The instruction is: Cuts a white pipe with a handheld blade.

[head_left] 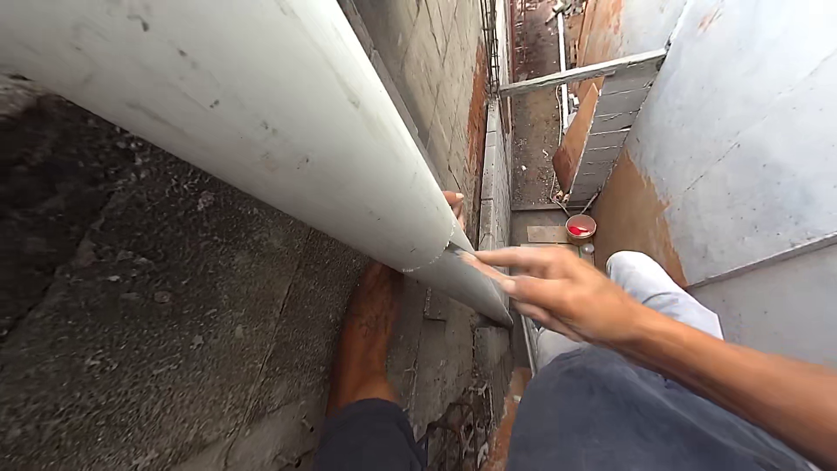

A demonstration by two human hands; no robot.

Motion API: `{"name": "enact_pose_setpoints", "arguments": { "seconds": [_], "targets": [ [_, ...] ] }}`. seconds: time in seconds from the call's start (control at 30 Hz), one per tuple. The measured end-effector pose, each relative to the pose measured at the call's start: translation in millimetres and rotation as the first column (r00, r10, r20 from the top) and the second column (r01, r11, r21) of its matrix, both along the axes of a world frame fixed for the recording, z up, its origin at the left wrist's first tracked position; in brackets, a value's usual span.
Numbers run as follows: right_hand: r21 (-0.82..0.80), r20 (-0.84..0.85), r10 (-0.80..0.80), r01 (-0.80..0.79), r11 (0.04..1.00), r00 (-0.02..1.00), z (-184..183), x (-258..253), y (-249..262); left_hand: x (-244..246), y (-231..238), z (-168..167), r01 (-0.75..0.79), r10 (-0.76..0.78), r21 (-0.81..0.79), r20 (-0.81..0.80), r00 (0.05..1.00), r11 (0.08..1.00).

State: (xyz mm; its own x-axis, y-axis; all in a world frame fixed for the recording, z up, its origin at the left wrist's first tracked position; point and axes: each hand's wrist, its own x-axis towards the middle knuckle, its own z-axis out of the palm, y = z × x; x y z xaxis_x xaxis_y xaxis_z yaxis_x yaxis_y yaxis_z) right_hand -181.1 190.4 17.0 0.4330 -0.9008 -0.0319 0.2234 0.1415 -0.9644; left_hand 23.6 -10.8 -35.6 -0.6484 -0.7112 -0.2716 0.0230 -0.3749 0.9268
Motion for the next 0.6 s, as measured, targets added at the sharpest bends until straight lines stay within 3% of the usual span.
{"name": "enact_pose_setpoints", "arguments": {
  "seconds": [0.1,0.2,0.33,0.43,0.5,0.6],
  "targets": [
    [-0.017,-0.047,-0.023,0.022,1.0,0.999,1.2,-17.3,13.3,1.9,-3.1,-8.6,-0.026,0.025,-0.016,-0.036,0.999,1.0],
    [-0.017,-0.057,-0.03,0.029,0.999,0.998,6.0,8.8,-8.2,-3.1,9.3,-8.9,-0.13,0.128,-0.039,-0.064,0.99,0.991],
    [-0.036,-0.088,-0.012,0.009,0.999,0.996,0.3,-9.0,13.3,4.5,-0.3,-8.0,-0.009,0.01,0.022,-0.048,0.999,1.0],
    [-0.024,-0.089,-0.044,0.042,0.999,0.995,2.8,-4.4,8.7,-2.0,6.0,-6.6,-0.154,0.154,-0.023,-0.016,0.988,0.988],
    [-0.014,-0.052,-0.031,0.03,0.999,0.998,5.0,11.1,-8.3,-2.6,7.7,-9.8,-0.156,0.152,-0.044,-0.074,0.986,0.987],
    [-0.015,-0.057,0.006,-0.007,1.0,0.998,2.9,0.9,1.7,4.7,-2.4,-7.7,-0.012,0.013,0.005,-0.057,0.998,1.0]
  ]
}}
